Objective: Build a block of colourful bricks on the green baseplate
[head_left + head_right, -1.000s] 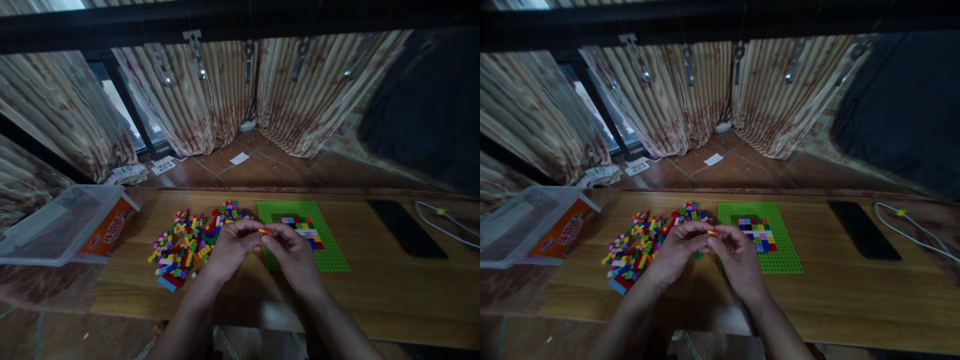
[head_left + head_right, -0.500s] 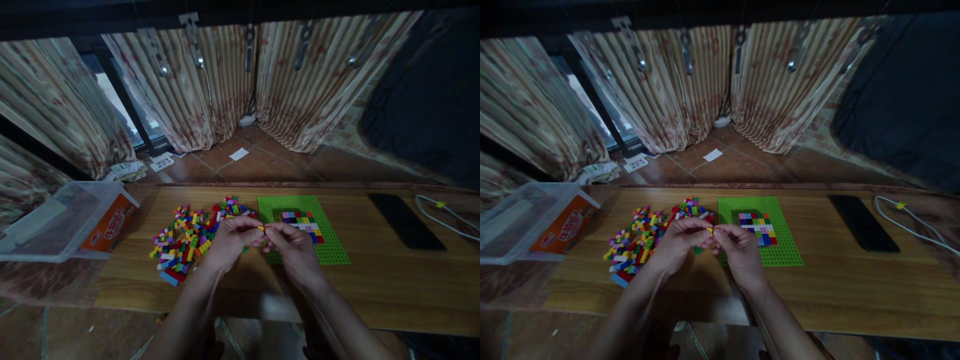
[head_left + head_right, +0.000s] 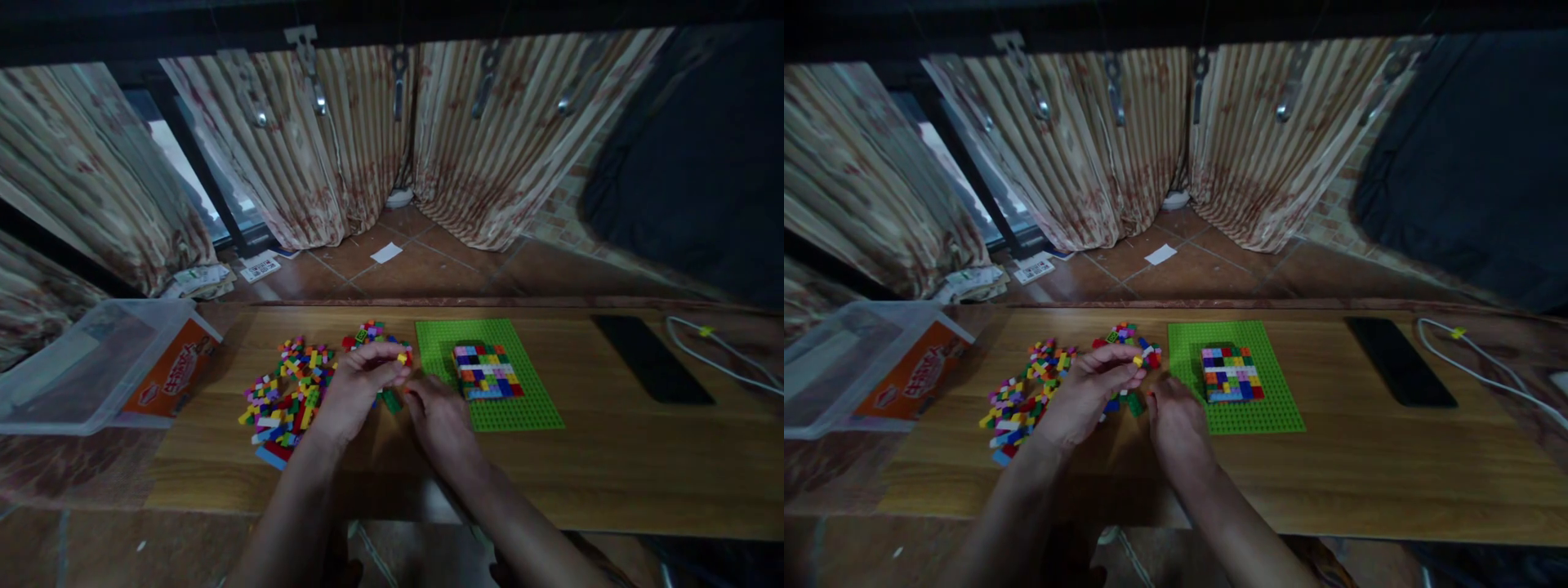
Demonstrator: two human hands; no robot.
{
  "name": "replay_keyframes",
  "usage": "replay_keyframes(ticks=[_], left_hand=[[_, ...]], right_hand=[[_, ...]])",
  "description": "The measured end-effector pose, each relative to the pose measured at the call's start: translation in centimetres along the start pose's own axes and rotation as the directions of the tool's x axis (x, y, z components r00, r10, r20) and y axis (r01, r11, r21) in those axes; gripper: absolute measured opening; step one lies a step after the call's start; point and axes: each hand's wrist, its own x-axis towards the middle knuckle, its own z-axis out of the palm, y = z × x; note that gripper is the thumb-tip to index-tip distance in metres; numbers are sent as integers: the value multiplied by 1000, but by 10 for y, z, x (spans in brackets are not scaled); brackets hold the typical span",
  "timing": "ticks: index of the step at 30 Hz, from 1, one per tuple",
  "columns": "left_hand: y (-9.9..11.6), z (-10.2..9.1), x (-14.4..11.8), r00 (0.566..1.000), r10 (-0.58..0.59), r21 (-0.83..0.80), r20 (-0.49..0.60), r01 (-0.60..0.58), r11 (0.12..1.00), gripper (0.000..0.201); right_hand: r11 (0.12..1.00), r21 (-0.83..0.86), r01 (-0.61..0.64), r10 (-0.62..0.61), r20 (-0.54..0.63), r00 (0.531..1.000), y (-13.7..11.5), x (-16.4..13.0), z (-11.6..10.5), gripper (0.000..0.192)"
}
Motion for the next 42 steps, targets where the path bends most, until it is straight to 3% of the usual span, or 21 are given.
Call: replay_keyframes(ticks=[2, 6, 16, 21, 29, 32, 35, 42], left_hand=[[-2, 5, 1, 1000, 22, 43, 7, -22, 999, 24], [-2, 12, 1, 999, 36, 95, -5, -35, 995, 26], [-14, 33, -1, 992, -124, 46, 19, 123, 991, 32], [-21, 42, -1, 985, -161, 61, 55, 157, 986, 35], [-24, 50, 1, 971, -215, 161, 103, 197, 967, 30], [-30, 50, 4, 980, -178, 267, 88, 149, 952, 23], [-37, 48, 6, 981, -134, 379, 141, 72, 923, 25], [-44, 51, 2, 942, -102, 537, 319, -91, 839, 39]], right_hand=[[1000, 1, 25, -25, 35, 999, -3, 0, 1, 27], [976, 202, 79, -88, 37, 995, -8, 0, -8, 34], [960, 273, -56, 116, -208, 971, 15, -3, -47, 13], [966, 257, -1, 38, -141, 989, 26, -2, -59, 22], [968, 237, 84, -68, -75, 995, 42, -3, -77, 15], [964, 264, 0, 37, -133, 990, 66, -1, -89, 17], [955, 284, -92, 135, -137, 981, 88, 2, -97, 20], [960, 259, -103, 112, -19, 994, 94, 1, -91, 20]])
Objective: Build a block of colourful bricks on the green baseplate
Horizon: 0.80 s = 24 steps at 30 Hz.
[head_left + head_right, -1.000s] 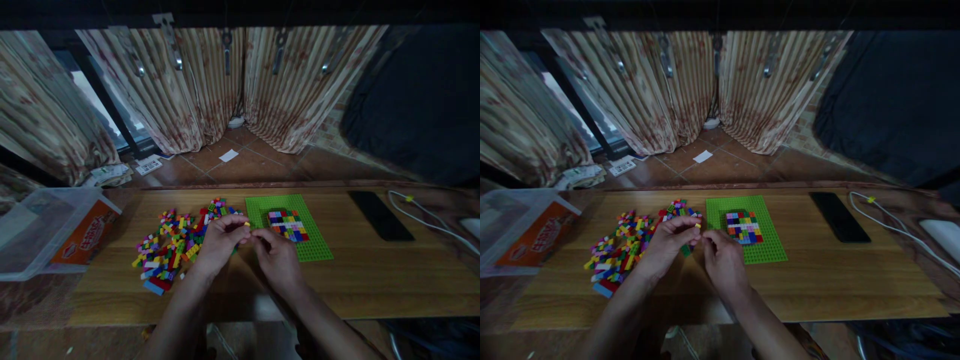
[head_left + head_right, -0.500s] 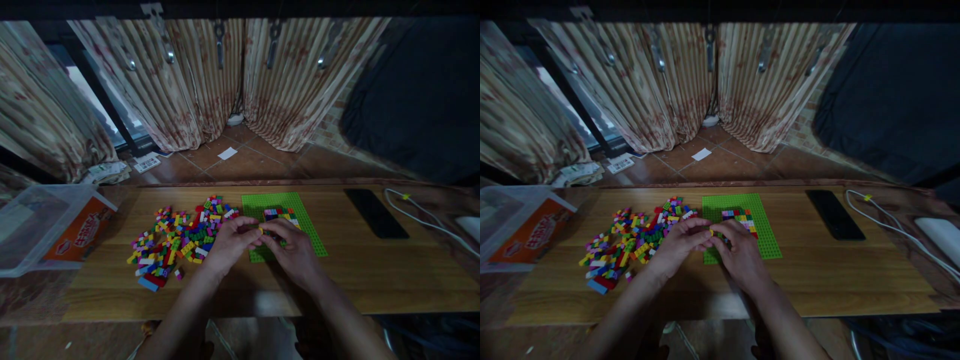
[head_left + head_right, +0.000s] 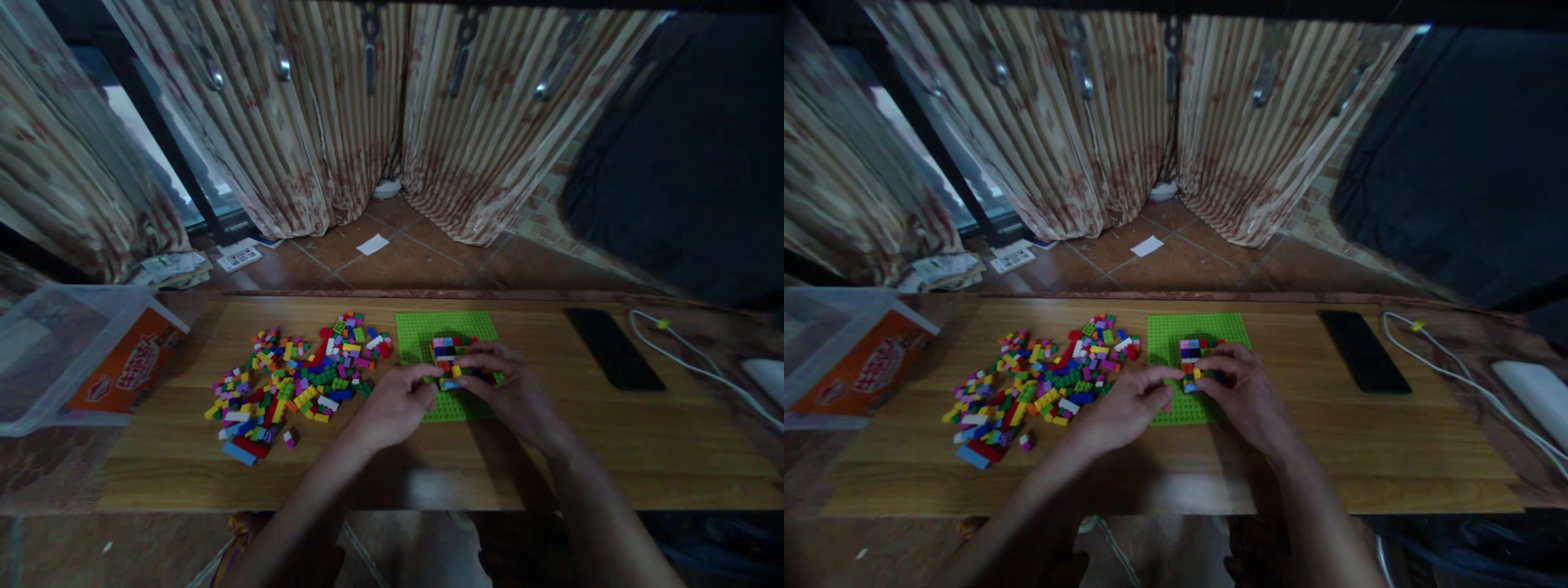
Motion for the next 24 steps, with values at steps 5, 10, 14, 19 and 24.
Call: replay_keyframes(ticks=[5, 10, 14, 19, 24], left_hand=[[2, 5, -2, 998, 39, 93, 50, -44, 995, 41], [-1, 9, -1, 998, 45, 164, 55, -53, 985, 43], [0, 9, -2, 997, 63, 185, 42, -69, 980, 43], [5, 10, -5, 996, 79, 188, 27, -83, 979, 41], [7, 12, -5, 997, 71, 203, 22, -74, 976, 42]], right_hand=[[997, -71, 8, -8, 4, 1000, -1, -1, 3, 16], [991, -131, 26, -28, -15, 1000, -1, -2, 4, 16], [982, -186, 29, -36, -30, 999, -3, -4, 4, 16], [970, -236, 54, -64, -34, 997, -5, -6, 0, 16], [958, -268, 103, -114, -26, 993, -5, -8, 0, 18]])
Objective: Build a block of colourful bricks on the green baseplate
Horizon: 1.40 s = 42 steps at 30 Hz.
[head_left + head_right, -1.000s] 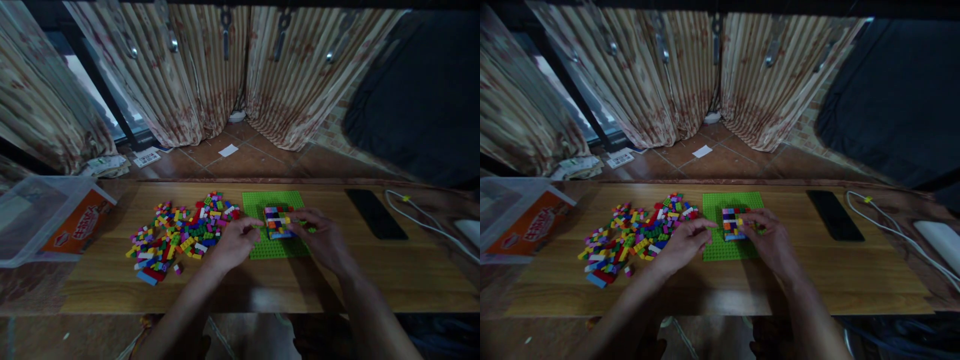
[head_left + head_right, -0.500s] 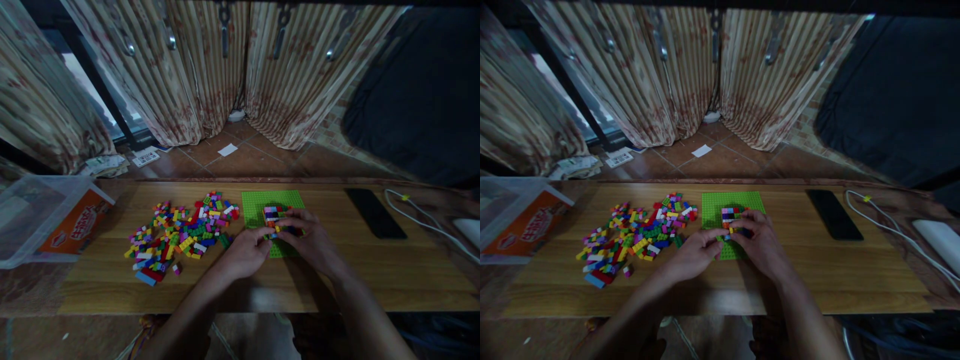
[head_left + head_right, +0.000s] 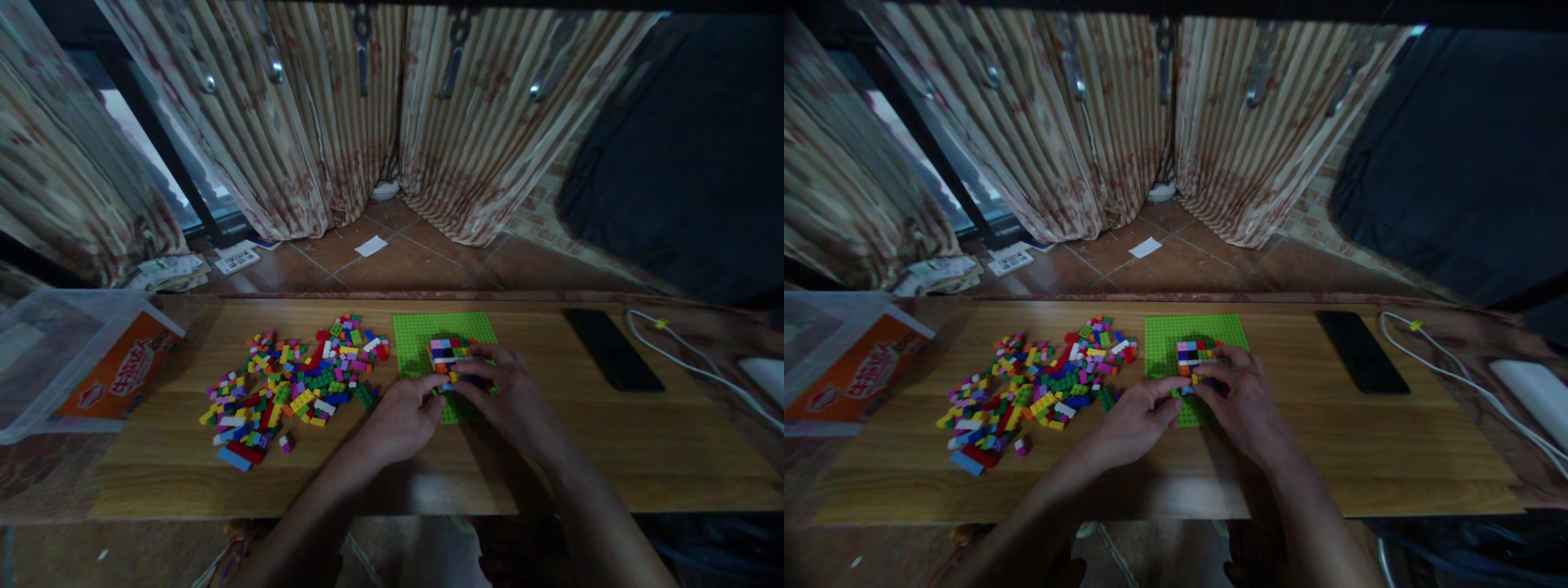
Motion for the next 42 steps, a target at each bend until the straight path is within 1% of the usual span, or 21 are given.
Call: replay_keyframes(ticks=[3, 6, 8, 11, 13, 16, 19, 24, 31, 33, 35, 38, 40, 42], left_hand=[[1, 1, 0, 1000, 1, 7, -3, -1, 1000, 42], [0, 2, 0, 1000, 3, 18, -5, -3, 1000, 42], [-3, 3, 0, 1000, 7, 34, -10, -6, 999, 42], [-6, 4, 0, 1000, 13, 51, -18, -12, 999, 42], [-7, 5, 1, 999, 23, 52, -22, -22, 998, 41], [-4, 4, 0, 999, 37, 47, -18, -36, 998, 40], [0, 3, 0, 1000, 15, 38, -9, -15, 999, 40], [3, 3, -1, 999, 26, 34, -28, -25, 999, 38], [5, 3, -2, 1000, 14, 37, -26, -13, 999, 38], [3, 4, -2, 1000, 9, 35, -30, -8, 999, 39], [0, 4, -2, 999, 8, 24, -42, -7, 1000, 40], [-9, -3, 0, 997, 6, -39, -72, -9, 999, 40], [-14, -14, 1, 993, -7, -102, -120, -5, 995, 40], [-18, -29, 1, 978, -24, -158, -208, -9, 987, 37]], right_hand=[[1000, -8, 14, -14, 10, 1000, 0, 0, -1, 21], [1000, 10, -14, 14, -3, 1000, 1, 1, 0, 24], [998, 20, -54, 55, -49, 997, 2, 3, 1, 27], [992, -16, -123, 119, -143, 983, 1, 5, 6, 34], [987, -45, -154, 145, -170, 975, -1, 6, 10, 38], [979, -44, -197, 188, -160, 969, -2, 7, 15, 42], [973, -16, -232, 227, -151, 962, -2, 7, 18, 42], [969, 2, -248, 246, -152, 957, 0, 7, 19, 43], [944, -3, -329, 327, -100, 940, -1, 10, 19, 55], [941, 35, -336, 338, -79, 938, 2, 10, 18, 56], [929, 132, -345, 355, -61, 933, 5, 11, 16, 55], [888, 298, -351, 396, -105, 912, 9, 11, 13, 54], [886, 309, -346, 409, -169, 897, 8, 12, 11, 53], [900, 278, -336, 401, -228, 887, 5, 13, 9, 51]])
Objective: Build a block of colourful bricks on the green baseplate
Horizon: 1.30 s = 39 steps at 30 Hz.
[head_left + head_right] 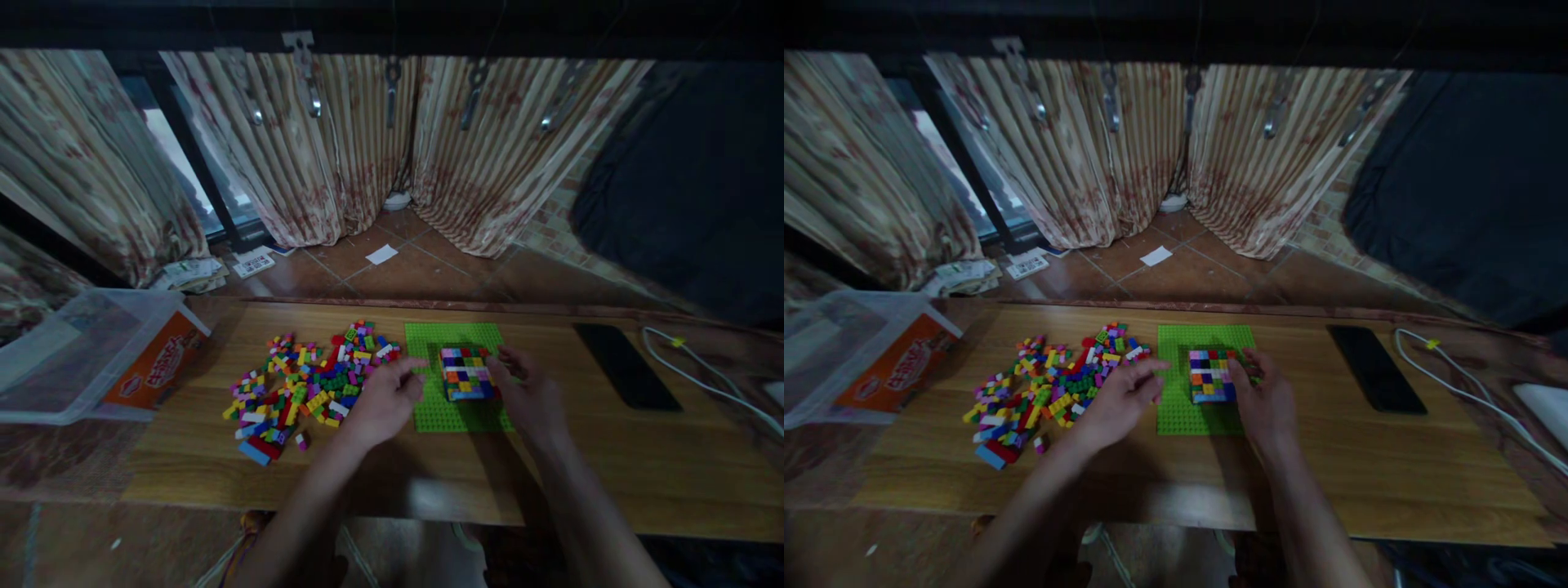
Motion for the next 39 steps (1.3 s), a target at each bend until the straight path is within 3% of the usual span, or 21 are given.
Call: replay_keyframes(ticks=[4, 7, 10, 12, 16, 19, 30, 39], left_hand=[[4, -36, 2, 973, -15, -108, -230, -10, 994, 32], [4, -60, 0, 915, -79, -202, -397, -4, 979, 31], [1, -75, 0, 834, -85, -279, -545, -85, 957, 30], [-1, -80, 0, 798, -87, -320, -596, -137, 938, 31], [1, -86, -1, 771, -101, -371, -629, -183, 910, 31], [3, -91, -3, 747, -114, -399, -655, -214, 891, 29], [-3, -104, -8, 691, -115, -423, -714, -295, 856, 25], [1, -106, -12, 689, -144, -445, -711, -282, 850, 25]], right_hand=[[1000, -21, 20, -22, -111, 994, -9, -4, -2, 47], [998, -21, 62, -65, -163, 984, -17, -12, 0, 44], [985, 14, 175, -171, -133, 976, -28, -26, 10, 34], [963, 43, 266, -264, -48, 963, -36, -38, 21, 27], [912, 54, 406, -408, 206, 889, -46, -56, 42, 19], [898, 32, 438, -425, 314, 849, -47, -60, 54, 21], [870, -54, 489, -439, 364, 821, -51, -57, 78, 25], [859, -103, 501, -448, 323, 834, -54, -56, 91, 25]])
